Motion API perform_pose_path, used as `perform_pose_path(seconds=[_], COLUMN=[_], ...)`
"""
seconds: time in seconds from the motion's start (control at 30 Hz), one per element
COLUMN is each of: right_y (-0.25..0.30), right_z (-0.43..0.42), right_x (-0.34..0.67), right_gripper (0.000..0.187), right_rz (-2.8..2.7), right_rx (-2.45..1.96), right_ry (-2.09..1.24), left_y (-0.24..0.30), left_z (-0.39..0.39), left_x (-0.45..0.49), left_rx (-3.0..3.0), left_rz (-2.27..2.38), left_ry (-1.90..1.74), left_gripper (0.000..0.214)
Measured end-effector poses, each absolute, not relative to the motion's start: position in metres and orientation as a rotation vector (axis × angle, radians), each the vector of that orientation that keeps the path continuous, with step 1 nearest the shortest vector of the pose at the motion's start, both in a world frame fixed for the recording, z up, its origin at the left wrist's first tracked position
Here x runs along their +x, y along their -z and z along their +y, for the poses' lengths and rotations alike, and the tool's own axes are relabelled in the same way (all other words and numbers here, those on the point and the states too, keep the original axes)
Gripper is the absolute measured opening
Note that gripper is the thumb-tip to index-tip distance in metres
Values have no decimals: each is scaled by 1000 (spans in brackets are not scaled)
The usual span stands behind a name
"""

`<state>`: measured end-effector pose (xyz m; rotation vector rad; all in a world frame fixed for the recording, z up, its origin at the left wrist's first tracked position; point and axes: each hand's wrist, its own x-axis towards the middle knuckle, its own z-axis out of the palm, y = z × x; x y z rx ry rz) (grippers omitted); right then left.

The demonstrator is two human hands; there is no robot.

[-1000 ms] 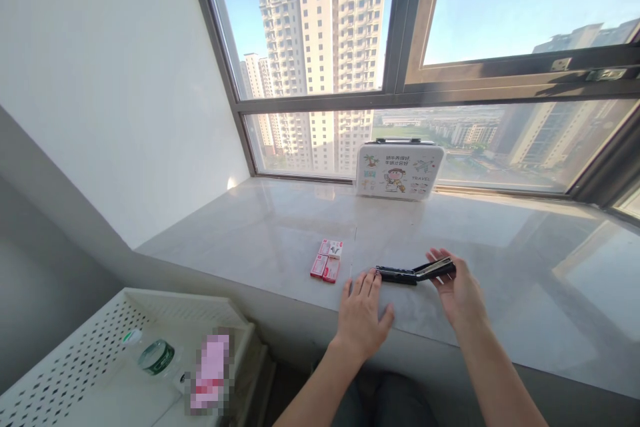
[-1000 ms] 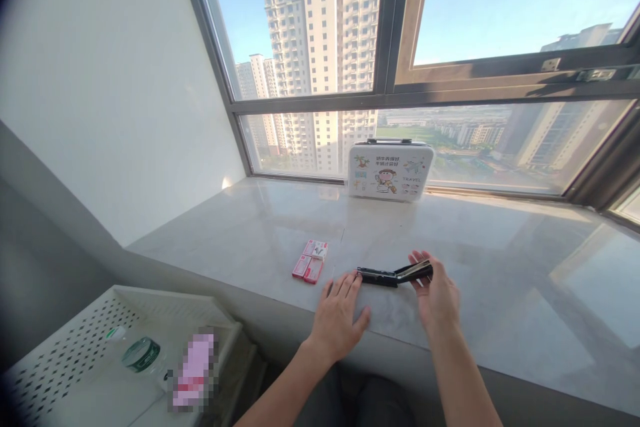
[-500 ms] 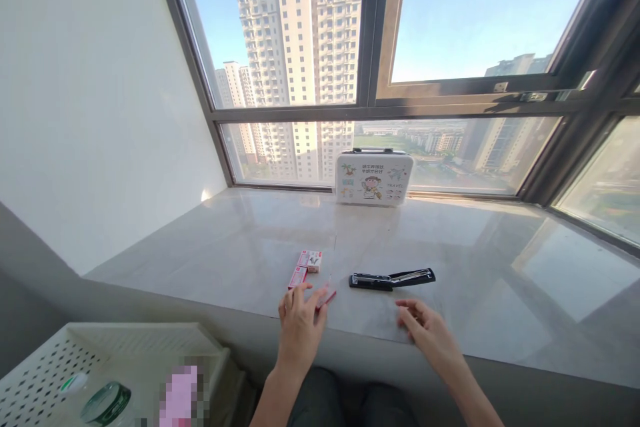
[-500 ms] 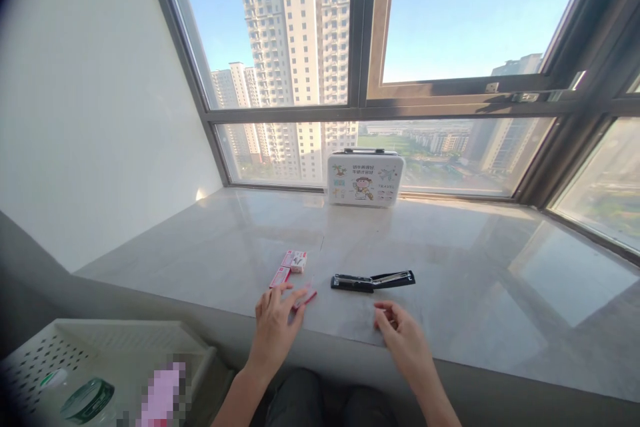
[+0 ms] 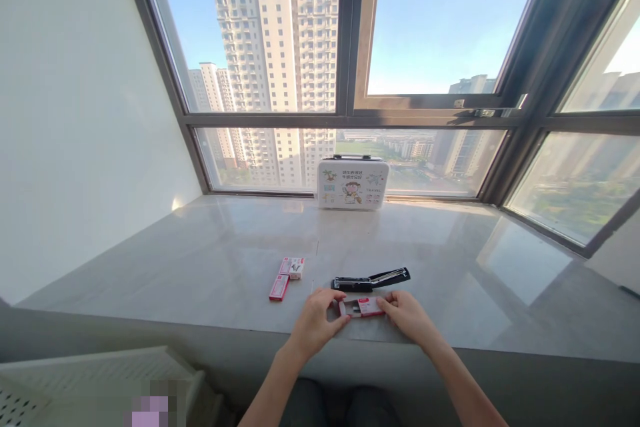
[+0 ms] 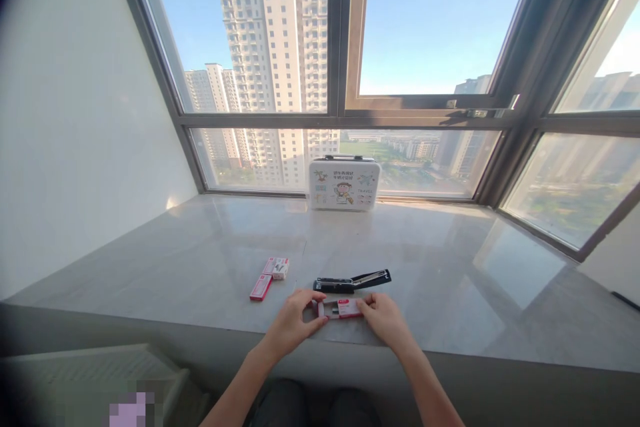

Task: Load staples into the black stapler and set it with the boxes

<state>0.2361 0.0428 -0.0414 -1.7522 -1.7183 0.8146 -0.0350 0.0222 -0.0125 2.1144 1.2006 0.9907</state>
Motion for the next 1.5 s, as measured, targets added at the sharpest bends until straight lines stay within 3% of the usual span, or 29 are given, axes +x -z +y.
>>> perform_pose_path(seconds=[0.23, 0.43, 0.6, 0.73, 1.1, 1.27, 1.5], right_y=[-24, -40, -23, 4, -31, -21, 14], right_z=[37, 51, 47, 41, 49, 45, 27], right_x=[191, 155, 182, 207, 169, 182, 213], right_gripper=[11, 13, 11, 26, 10, 11, 25], right_rz=[-2281, -2586, -2326, -1983, -2511, -2293, -1842], right_rx=[-1555, -1564, -1424, -1404, -1475, -1250, -1286], right_ry=[-358, -89, -395, -628, -233, -477, -666], left_y=[21, 21, 18, 17, 20, 16, 15], left_z=[25, 24, 21, 21, 22, 21, 21], left_x=[-35, -36, -38, -38, -36, -37, -37], left_rx=[2067, 2062, 2047, 2064, 2076, 2058, 2041], left_rz=[1176, 1195, 1207, 1185, 1218, 1217, 1202], left_ry=[-1013, -1027, -1050, -1043, -1025, -1033, -1022], left_gripper=[48, 43, 44, 43, 40, 41, 42])
